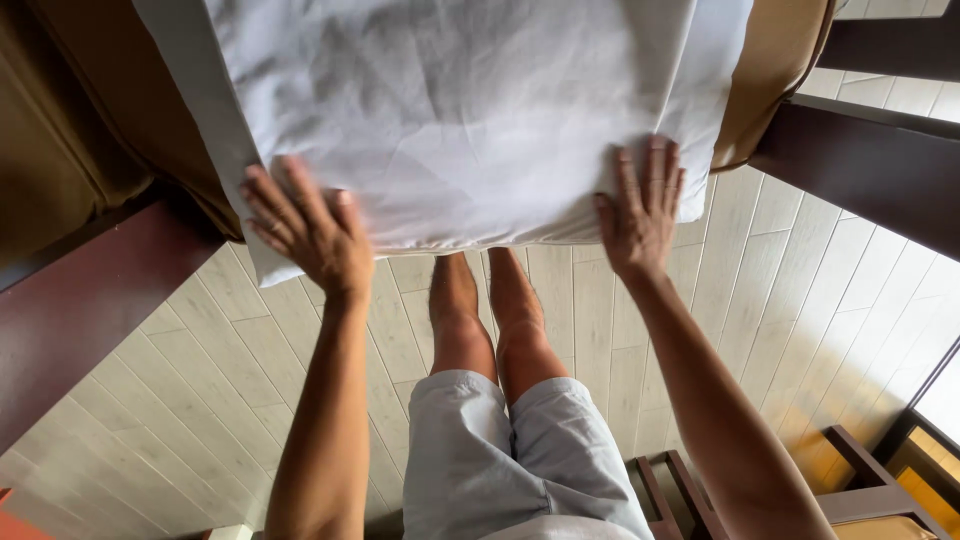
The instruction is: Removing a pillowcase from a pillow and folding it in a bunk bed room.
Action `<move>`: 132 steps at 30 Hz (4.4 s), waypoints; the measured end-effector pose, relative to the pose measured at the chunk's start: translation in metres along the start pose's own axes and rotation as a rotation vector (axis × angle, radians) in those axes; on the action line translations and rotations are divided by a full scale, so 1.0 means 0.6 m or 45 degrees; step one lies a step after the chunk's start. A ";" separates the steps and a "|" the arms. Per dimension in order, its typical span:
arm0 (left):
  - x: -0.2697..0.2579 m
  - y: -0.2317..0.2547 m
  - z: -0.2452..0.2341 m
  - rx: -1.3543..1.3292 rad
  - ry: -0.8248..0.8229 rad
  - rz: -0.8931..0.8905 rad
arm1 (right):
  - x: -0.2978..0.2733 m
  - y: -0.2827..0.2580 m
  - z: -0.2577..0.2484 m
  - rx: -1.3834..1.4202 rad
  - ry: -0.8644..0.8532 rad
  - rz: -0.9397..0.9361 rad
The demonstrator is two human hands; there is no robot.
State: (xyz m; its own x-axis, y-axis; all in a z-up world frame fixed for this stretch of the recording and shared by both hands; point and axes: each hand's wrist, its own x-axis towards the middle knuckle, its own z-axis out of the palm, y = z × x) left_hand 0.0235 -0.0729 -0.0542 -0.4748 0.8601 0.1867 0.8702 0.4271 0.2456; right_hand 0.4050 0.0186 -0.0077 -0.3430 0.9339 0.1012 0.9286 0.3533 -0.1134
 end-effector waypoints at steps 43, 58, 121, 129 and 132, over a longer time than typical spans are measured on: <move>0.166 -0.088 -0.262 -1.186 -0.107 -0.048 | 0.084 0.128 -0.160 1.432 0.121 0.234; 0.267 -0.021 -0.076 -0.987 0.105 -0.013 | 0.218 -0.007 -0.138 1.142 0.085 0.639; 0.227 -0.050 -0.139 -1.515 -0.744 -1.028 | 0.219 -0.009 -0.170 1.259 0.199 0.614; 0.216 -0.027 -0.151 -2.033 -0.581 -0.875 | 0.234 -0.014 -0.194 1.760 0.091 0.629; 0.213 -0.027 -0.146 -2.048 -0.557 -0.851 | 0.234 -0.008 -0.178 1.792 0.163 0.627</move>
State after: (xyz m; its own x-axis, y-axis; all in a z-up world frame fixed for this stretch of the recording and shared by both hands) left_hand -0.0628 0.0057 0.0492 -0.3583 0.7910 -0.4960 -0.5305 0.2646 0.8053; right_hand 0.3677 0.1425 0.1128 0.0390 0.9872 -0.1545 0.0255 -0.1555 -0.9875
